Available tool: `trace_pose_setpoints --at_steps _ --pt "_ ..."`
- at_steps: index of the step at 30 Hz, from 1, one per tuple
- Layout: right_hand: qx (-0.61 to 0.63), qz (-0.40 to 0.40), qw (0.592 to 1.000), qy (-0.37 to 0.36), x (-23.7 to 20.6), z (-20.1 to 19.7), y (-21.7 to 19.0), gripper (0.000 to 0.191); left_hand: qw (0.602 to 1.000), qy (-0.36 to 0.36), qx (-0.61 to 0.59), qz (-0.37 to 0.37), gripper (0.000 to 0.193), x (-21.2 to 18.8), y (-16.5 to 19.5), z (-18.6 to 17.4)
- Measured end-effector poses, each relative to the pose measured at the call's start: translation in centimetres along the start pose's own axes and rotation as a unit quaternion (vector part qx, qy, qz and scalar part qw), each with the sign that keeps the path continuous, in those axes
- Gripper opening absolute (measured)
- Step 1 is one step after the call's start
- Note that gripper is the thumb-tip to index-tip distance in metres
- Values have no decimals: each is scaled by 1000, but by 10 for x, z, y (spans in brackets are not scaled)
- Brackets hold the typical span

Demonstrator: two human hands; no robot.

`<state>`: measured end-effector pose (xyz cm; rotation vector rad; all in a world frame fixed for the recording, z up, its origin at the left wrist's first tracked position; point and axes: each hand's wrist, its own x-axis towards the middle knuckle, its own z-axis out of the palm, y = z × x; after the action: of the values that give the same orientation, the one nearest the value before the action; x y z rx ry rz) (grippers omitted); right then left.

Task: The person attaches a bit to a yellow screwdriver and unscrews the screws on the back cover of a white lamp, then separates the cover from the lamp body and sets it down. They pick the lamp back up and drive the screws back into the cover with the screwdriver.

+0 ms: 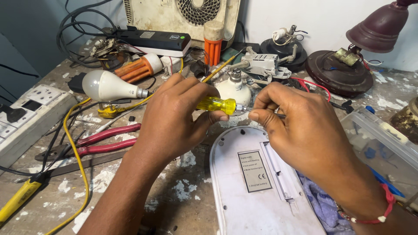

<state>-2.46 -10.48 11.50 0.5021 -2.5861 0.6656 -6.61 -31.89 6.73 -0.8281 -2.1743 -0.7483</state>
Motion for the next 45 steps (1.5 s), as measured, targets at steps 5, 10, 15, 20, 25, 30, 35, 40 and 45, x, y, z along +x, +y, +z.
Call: trace_pose_setpoints --at_steps 5,10,15,20,25,30,35,40,45 --pt "-64 -45 996 39 -1 4 -2 13 1000 9 16 6 36 -2 -3 -3" --pt "-73 -19 997 29 -5 12 -10 9 999 20 39 12 35 -11 -5 -4" --pt "44 53 997 22 -11 23 -29 13 996 57 53 49 35 -22 -3 -13" --pt "100 111 989 -18 -14 26 -50 13 999 13 -6 35 37 -32 -4 -34" --pt "114 44 992 -21 -19 34 -61 11 999 13 -1 36 33 -43 -6 -42" --pt "96 19 995 -31 -21 43 -74 10 998 28 14 46 28 -55 -13 -59" --pt "123 5 992 -40 -8 46 -87 10 998 35 19 53 28 -52 -26 -74" --pt "138 -8 989 -47 1 50 -82 9 998 36 7 56 28 -48 -42 -78" --pt "151 15 988 -38 1 42 -65 5 991 91 62 82 39 -33 -61 -88"
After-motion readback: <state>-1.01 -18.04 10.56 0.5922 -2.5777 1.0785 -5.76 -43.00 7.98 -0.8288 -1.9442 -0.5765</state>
